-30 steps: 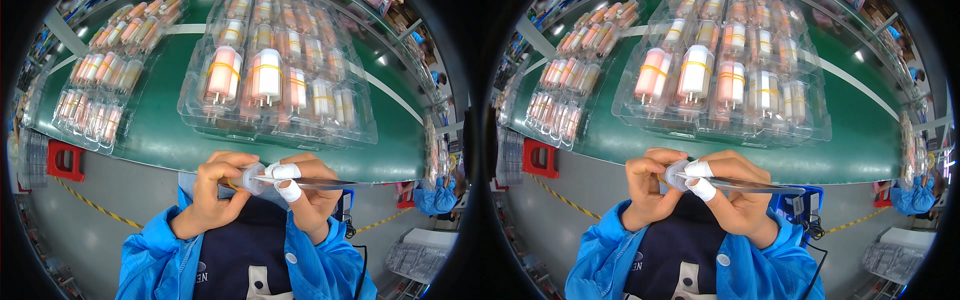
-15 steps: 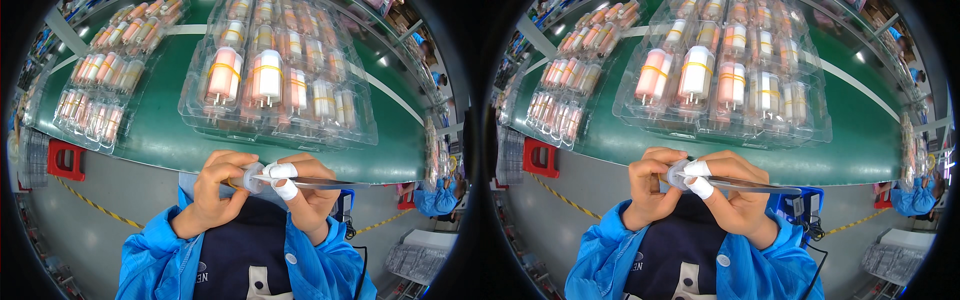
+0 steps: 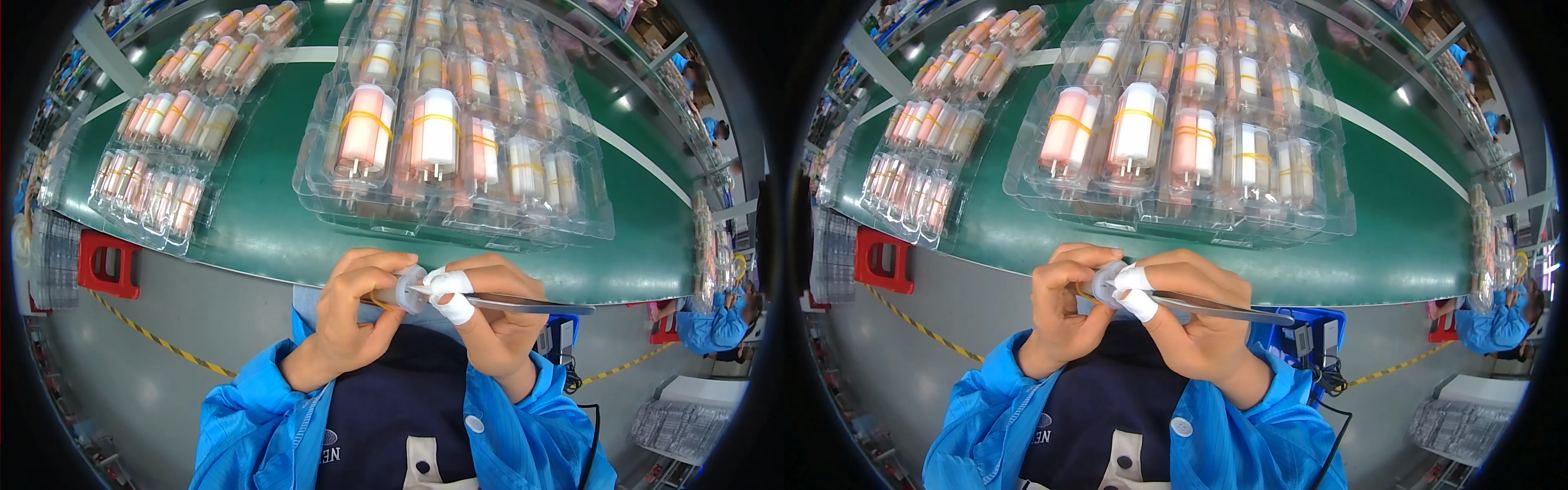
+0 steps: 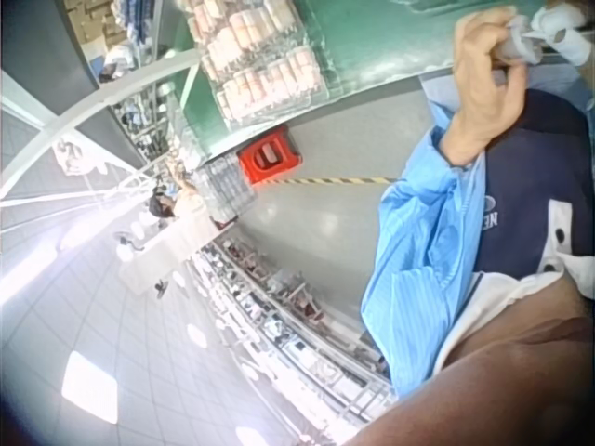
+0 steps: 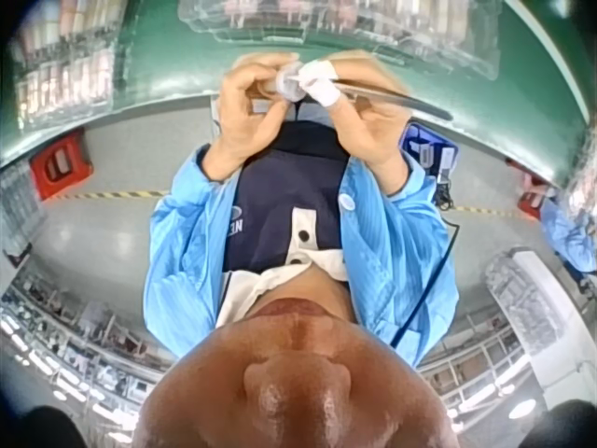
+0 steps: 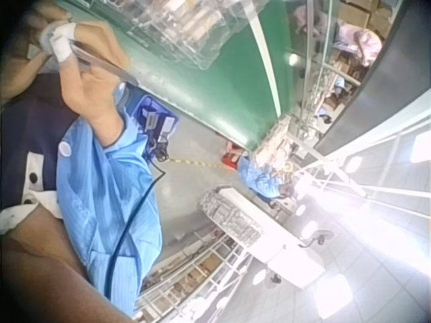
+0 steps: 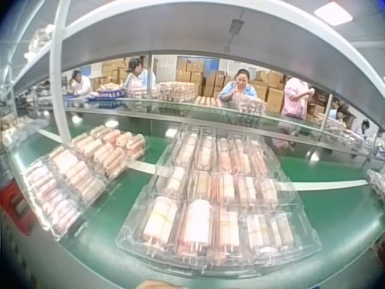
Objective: The person uses tweezers to insert small white components into the top of cylindrical objects. They pick up each cylinder from a clear plastic tray, perform the insertion, and place the item back into the tray. The process is repeated for multiple units.
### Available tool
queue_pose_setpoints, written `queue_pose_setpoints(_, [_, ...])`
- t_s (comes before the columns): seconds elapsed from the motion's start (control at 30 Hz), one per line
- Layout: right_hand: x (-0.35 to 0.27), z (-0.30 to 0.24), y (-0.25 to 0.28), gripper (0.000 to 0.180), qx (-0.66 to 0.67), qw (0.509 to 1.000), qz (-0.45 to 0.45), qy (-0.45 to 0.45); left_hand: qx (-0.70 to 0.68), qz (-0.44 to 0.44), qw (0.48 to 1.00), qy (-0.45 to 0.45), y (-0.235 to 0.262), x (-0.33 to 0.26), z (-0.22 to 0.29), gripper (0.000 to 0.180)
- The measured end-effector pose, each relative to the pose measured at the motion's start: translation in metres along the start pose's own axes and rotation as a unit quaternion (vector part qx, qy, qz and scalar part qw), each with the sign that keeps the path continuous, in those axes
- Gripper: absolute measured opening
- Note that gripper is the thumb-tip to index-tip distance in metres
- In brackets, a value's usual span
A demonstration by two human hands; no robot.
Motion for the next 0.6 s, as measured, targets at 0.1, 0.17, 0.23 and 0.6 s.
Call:
queue_pose_setpoints(0.1, [0.003, -0.002, -0.001, 0.013, -0.018, 1.000, -0.020, -0.003, 0.042, -0.014, 0.999, -0.005, 0.003, 0.001, 0.002, 0.049])
queue_pose_setpoints(0.17, [0.004, -0.001, -0.001, 0.012, -0.023, 0.999, -0.037, -0.012, 0.059, -0.016, 0.998, -0.013, 0.003, 0.001, 0.001, 0.048])
queue_pose_setpoints(0.23, [0.007, -0.002, 0.001, 0.011, -0.029, 0.998, -0.059, -0.024, 0.076, -0.026, 0.996, -0.026, 0.004, 0.002, 0.002, 0.047])
queue_pose_setpoints(0.6, [0.004, 0.013, 0.004, 0.011, 0.142, 0.985, 0.024, -0.092, -0.041, -0.014, 0.993, 0.107, 0.000, 0.006, 0.003, 0.049])
Point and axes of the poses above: each hand's wrist, its own x-axis towards the middle knuckle, its own y-axis out of the back of the hand, z = x × y, the point moved 3 cm from there along x, towards the middle knuckle, and after that the axes turned 3 degrees about -x, right-handed, at the moved point
